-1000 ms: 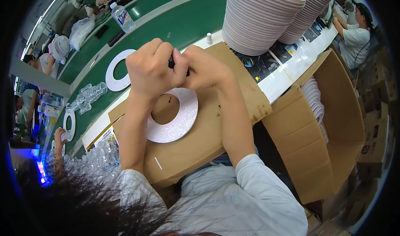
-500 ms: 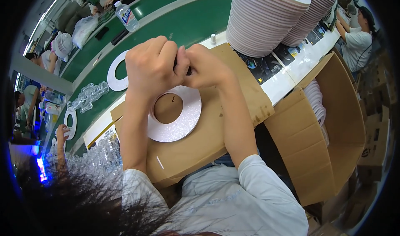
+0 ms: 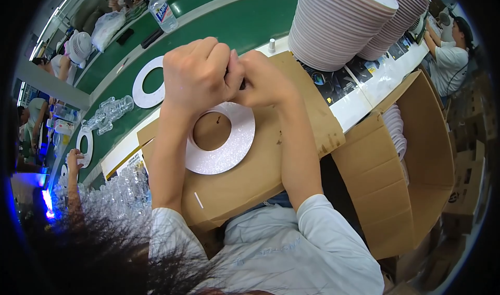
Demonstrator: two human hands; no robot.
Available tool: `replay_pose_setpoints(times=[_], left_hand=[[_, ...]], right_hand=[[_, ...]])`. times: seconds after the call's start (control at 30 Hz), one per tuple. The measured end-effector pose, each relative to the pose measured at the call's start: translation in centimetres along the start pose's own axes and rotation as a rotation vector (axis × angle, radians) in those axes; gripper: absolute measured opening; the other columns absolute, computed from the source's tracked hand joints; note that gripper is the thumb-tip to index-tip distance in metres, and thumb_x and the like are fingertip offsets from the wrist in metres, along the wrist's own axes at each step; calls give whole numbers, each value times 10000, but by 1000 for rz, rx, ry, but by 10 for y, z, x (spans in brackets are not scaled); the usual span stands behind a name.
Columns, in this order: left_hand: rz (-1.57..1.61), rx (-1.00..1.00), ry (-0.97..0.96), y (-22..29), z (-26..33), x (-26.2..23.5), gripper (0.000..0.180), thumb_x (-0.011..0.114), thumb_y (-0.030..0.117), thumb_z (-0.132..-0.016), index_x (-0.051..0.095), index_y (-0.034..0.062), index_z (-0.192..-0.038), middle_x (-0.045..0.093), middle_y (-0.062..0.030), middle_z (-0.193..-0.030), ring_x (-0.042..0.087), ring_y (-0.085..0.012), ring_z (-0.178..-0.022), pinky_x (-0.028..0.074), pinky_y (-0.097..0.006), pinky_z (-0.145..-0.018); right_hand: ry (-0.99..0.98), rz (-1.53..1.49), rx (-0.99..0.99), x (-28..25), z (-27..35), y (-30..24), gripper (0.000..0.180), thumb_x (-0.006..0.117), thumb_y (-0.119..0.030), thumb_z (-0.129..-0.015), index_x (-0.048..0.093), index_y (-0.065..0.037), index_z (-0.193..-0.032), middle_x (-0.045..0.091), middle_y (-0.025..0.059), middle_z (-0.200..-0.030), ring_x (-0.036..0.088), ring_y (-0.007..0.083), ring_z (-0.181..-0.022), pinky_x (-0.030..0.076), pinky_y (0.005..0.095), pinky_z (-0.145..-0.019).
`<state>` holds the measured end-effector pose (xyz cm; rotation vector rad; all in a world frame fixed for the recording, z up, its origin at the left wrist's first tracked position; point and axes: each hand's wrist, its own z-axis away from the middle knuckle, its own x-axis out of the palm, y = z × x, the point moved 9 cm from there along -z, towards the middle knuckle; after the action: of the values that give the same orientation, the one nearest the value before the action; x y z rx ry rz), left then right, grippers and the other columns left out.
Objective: Applying adhesive to circular components on a factory assembly line.
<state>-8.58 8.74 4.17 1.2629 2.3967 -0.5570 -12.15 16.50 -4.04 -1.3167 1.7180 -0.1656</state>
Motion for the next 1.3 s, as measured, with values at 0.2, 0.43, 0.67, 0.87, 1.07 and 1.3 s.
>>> replay_pose_setpoints(times=[0.2,0.43,0.67,0.87,1.07,1.3], left_hand=[[-2,15,10,-2,1,1,277,663,95,-709,429,85,-560,399,-48,-531,448,-222,-444,358,-342,-408],[-13,-4,-8,-1,1,3,270,662,101,-715,440,86,-561,399,-45,-531,445,-220,-448,350,-349,-407],[-50,-26,-96,1,-7,-4,237,678,183,-721,486,77,-629,419,-58,-598,481,-225,-514,376,-348,-454],[25,-128,-228,9,-6,-4,289,685,285,-680,508,78,-585,433,-56,-558,477,-228,-463,362,-349,-424],[-37,-175,-166,-1,3,3,287,660,258,-660,503,87,-493,445,-53,-486,440,-229,-374,326,-346,-366],[-24,-165,-196,1,4,6,266,652,231,-658,527,76,-483,474,-60,-477,456,-232,-369,326,-348,-359]], right_hand=[[91,-90,-46,-3,-4,-5,199,679,-105,-667,510,0,-679,472,159,-532,457,304,-463,368,357,-462],[68,-30,32,-1,-3,6,233,700,-131,-654,511,4,-670,476,145,-520,441,278,-442,362,355,-455],[58,-36,67,-4,-2,4,232,714,-153,-636,549,10,-658,500,146,-525,489,298,-471,398,353,-474],[-36,-372,118,14,5,-3,257,752,-136,-595,573,7,-711,595,99,-635,555,197,-582,447,339,-525],[-109,-504,223,25,6,0,258,779,-93,-583,576,-4,-716,618,65,-666,567,174,-612,460,326,-548],[-147,-578,172,30,5,-2,263,783,-96,-587,570,-10,-716,612,57,-666,559,163,-609,461,322,-550]])
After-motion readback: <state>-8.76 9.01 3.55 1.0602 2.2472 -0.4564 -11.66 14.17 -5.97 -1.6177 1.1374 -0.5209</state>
